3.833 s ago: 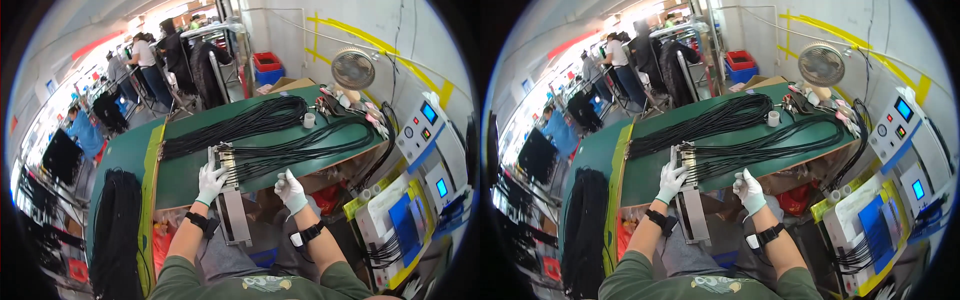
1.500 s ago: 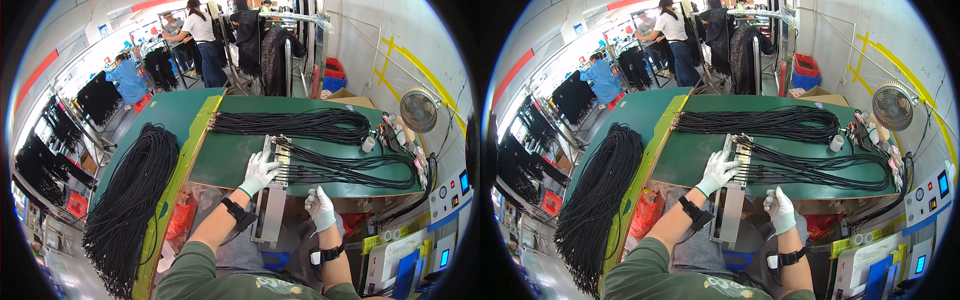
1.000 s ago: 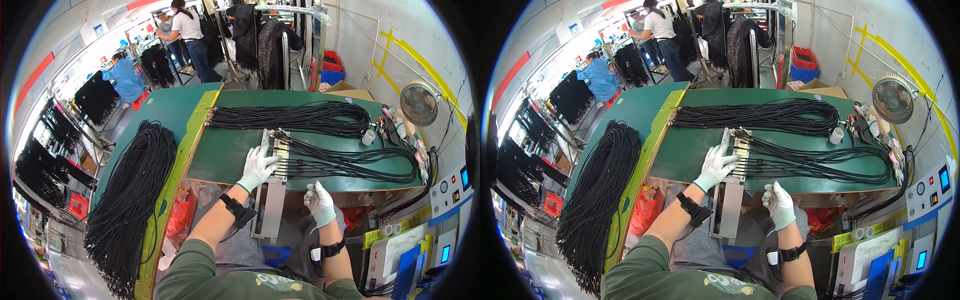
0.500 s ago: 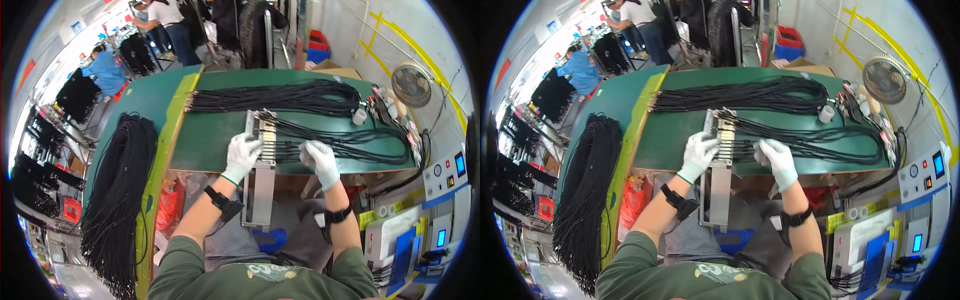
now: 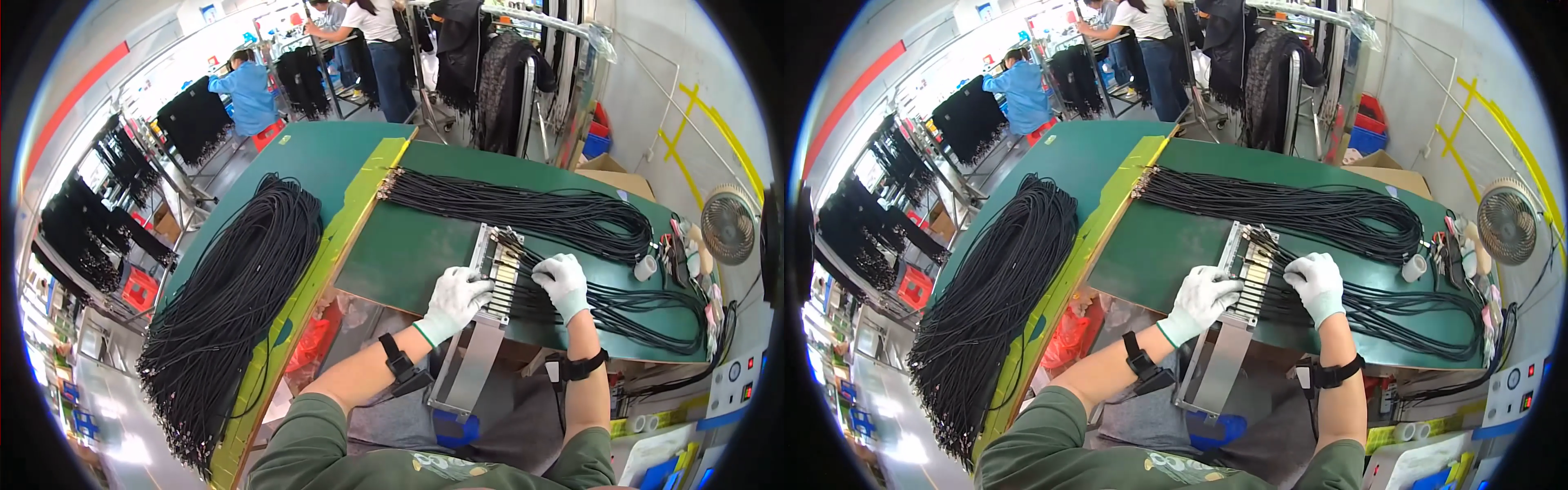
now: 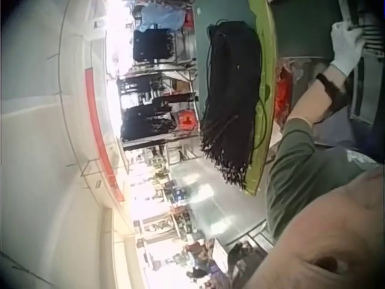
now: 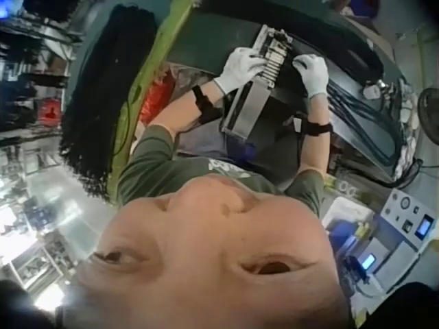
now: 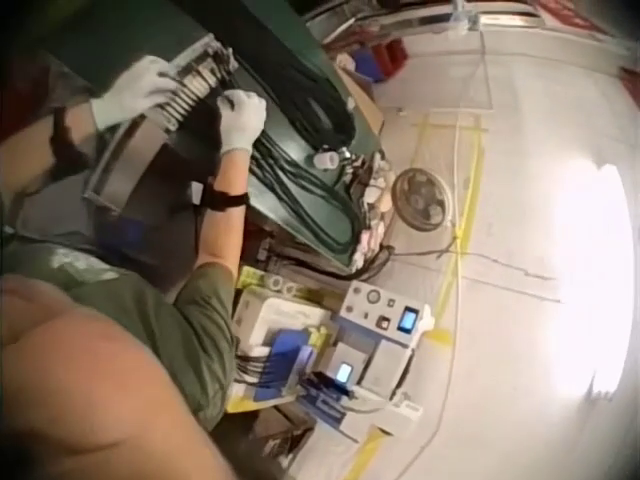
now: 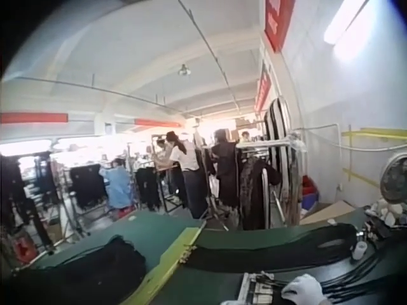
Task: The person places cables into a metal jig, carries the jig to a machine for processing, and returns to the table. They then remove the cables from the jig, bundle them together, and secure the bundle with tape before setting it aside.
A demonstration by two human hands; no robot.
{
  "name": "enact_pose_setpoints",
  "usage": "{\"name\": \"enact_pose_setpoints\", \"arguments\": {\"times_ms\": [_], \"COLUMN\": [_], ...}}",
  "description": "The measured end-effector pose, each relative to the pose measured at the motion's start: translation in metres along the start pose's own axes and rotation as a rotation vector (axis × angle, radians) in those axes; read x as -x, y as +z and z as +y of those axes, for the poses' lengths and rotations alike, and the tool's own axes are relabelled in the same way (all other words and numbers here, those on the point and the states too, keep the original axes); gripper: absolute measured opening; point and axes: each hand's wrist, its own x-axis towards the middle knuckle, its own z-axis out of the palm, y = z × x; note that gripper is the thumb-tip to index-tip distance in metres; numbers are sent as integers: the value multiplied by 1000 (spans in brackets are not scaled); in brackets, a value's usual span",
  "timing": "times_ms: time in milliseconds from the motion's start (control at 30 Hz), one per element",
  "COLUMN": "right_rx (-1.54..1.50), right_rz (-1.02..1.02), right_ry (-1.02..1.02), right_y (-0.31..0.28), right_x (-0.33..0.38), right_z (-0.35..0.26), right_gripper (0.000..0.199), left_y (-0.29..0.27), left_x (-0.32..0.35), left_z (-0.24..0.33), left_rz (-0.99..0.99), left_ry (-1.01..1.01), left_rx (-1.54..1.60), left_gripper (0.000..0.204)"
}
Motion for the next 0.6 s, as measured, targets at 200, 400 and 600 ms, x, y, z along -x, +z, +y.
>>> {"name": "enact_pose_setpoints", "arguments": {"times_ms": [200,400,600], "right_rx": [210,163,113], "right_rz": [-202,-134,-112], "right_ry": [2,10,-3], "right_y": [14,22,25], "right_x": [-15,-16,-12], "right_z": [1,4,7], "right_gripper": [15,12,7], "left_y": [-8,-13,-17], "left_x": [-1,5,9], "left_z": [0,0,2], "left_rz": [-59,-89,-94], "left_ry": [45,31,49], "left_rx": [50,57,75], "left_gripper": [24,24,25]}}
